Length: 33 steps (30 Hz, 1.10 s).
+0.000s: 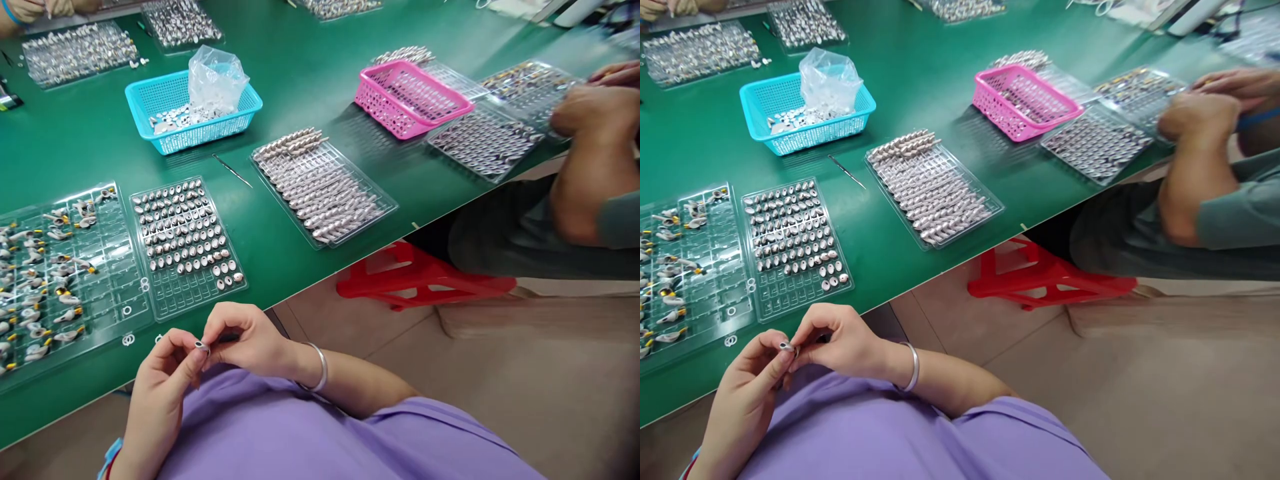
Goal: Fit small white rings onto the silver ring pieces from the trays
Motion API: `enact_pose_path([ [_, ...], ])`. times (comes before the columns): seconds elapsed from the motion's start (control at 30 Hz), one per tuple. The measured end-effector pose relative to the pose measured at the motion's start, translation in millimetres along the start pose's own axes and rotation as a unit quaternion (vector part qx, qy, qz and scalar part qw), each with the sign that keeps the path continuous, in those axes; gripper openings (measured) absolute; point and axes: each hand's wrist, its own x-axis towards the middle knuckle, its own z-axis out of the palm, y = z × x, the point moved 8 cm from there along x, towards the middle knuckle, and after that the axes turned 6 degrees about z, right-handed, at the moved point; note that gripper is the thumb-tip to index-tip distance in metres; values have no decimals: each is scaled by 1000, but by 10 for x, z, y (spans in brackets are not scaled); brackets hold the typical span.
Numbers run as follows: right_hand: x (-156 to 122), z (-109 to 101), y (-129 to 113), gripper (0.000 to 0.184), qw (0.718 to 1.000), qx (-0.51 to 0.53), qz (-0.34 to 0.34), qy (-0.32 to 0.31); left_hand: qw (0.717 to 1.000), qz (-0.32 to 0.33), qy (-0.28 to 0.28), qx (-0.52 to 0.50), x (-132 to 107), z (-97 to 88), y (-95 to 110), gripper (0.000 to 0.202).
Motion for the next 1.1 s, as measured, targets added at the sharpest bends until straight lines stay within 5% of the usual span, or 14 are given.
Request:
enact_pose_path([
  [0.1, 6, -6, -137, 15, 990, -96, -103, -15, 998, 27, -17, 54, 19, -9, 67, 19],
  [0.2, 25, 4, -192, 15, 981, -139, -128, -42, 990, 29, -46, 129, 31, -10, 132, 21],
  [0.5, 40, 83, -311, 25, 963, -208, -62, -163, 958, 128, -77, 243, 51, -25, 330, 14],
  [0.67, 17, 44, -233, 17, 981, -123, 27, -145, 958, 130, -72, 247, 39, -39, 328, 13],
  [0.9, -48, 57, -14, 20, 976, 70, 169, -119, 911, 224, -81, 337, -32, 36, 462, 12],
  [1.1, -53, 60, 53, 25, 966, 82, 221, -110, 880, 280, -94, 373, -105, 143, 572, 12],
])
